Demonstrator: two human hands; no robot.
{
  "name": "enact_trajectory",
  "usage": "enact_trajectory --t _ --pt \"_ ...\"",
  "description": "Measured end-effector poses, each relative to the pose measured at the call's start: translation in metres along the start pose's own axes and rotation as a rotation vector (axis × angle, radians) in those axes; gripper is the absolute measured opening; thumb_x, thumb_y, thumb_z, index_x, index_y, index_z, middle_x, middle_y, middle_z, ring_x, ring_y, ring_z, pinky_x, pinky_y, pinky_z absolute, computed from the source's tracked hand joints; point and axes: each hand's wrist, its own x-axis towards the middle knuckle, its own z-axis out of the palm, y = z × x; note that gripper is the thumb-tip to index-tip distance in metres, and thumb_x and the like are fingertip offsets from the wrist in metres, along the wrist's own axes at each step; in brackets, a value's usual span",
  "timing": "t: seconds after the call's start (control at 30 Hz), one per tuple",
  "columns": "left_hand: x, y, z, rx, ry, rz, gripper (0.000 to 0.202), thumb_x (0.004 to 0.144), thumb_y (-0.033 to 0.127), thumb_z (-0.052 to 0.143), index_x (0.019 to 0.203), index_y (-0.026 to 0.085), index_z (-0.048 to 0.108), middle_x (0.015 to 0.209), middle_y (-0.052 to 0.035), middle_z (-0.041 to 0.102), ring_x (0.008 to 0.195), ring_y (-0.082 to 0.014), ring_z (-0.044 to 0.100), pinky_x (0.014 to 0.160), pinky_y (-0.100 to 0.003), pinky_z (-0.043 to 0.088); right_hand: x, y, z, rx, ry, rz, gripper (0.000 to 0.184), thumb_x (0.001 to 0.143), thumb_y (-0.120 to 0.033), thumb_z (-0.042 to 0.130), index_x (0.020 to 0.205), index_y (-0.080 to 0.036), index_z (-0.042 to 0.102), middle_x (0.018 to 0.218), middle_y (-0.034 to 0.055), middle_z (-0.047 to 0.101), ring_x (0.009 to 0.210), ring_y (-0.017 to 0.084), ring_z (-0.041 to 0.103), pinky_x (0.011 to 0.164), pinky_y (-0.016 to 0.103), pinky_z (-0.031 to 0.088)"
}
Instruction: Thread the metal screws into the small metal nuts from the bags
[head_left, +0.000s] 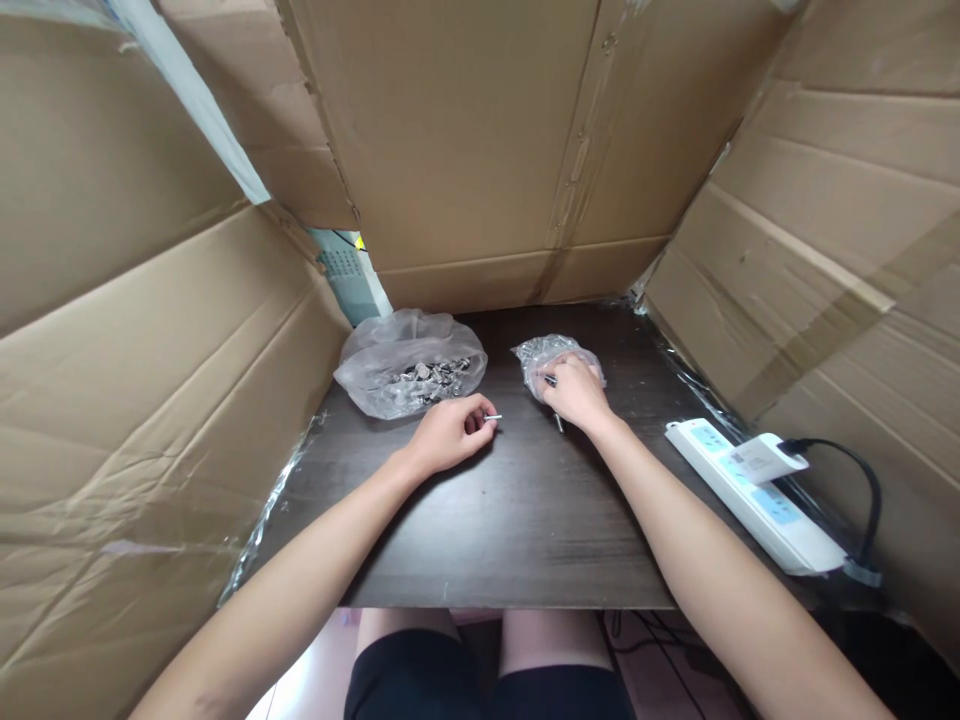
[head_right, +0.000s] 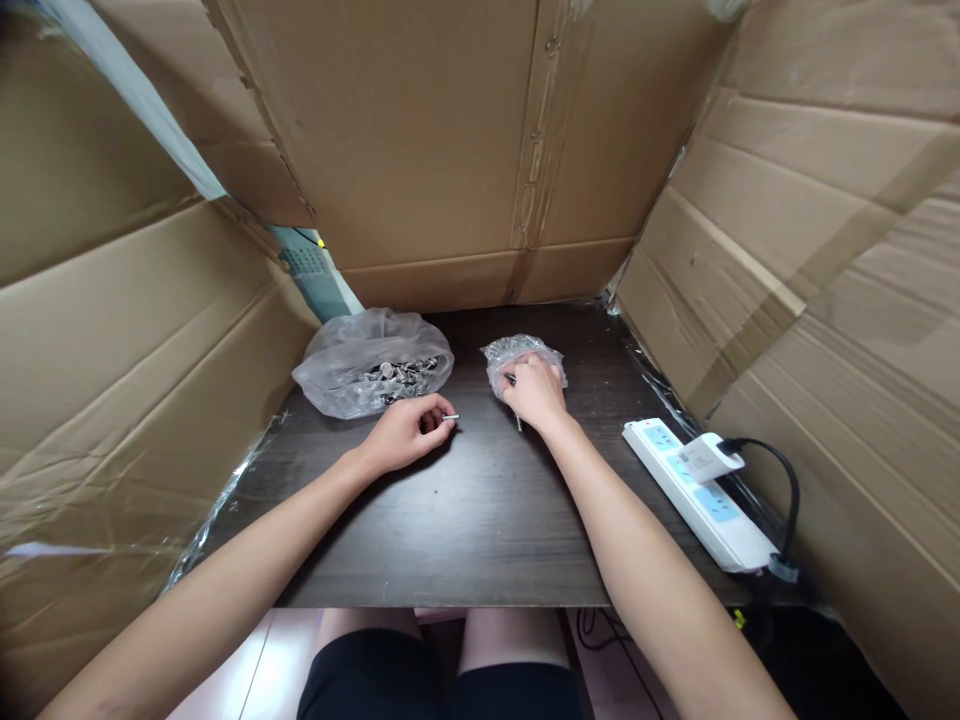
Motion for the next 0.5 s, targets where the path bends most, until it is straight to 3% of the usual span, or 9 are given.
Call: enact_trajectory --t 0.3,0.5 --pt "0.001 0.0 0.0 -0.005 -0.005 0.006 0.013 0.089 0.028 0.062 0.097 0.018 0.067 0.076 0.0007 0.069 0.062 -0.0109 0.061 0.063 -0.022 0.045 0.002 0.002 0.011 0.071 0.068 0.024 0.025 0.088 -0.028 0.061 0.103 -0.019 0.079 0.119 0.0134 0.07 0.116 0.031 0.058 0.099 0.043 0.038" --pt "0.001 0.0 0.0 0.006 -0.005 0.0 0.013 0.09 0.028 0.062 0.097 0.019 0.067 0.076 0.001 0.069 0.062 -0.0109 0.061 0.062 -0.022 0.045 -0.001 0.005 0.018 0.124 0.127 -0.041 0.02 0.087 -0.024 0.06 0.094 -0.017 0.077 0.114 0.0127 0.074 0.116 0.034 0.056 0.1 0.046 0.038"
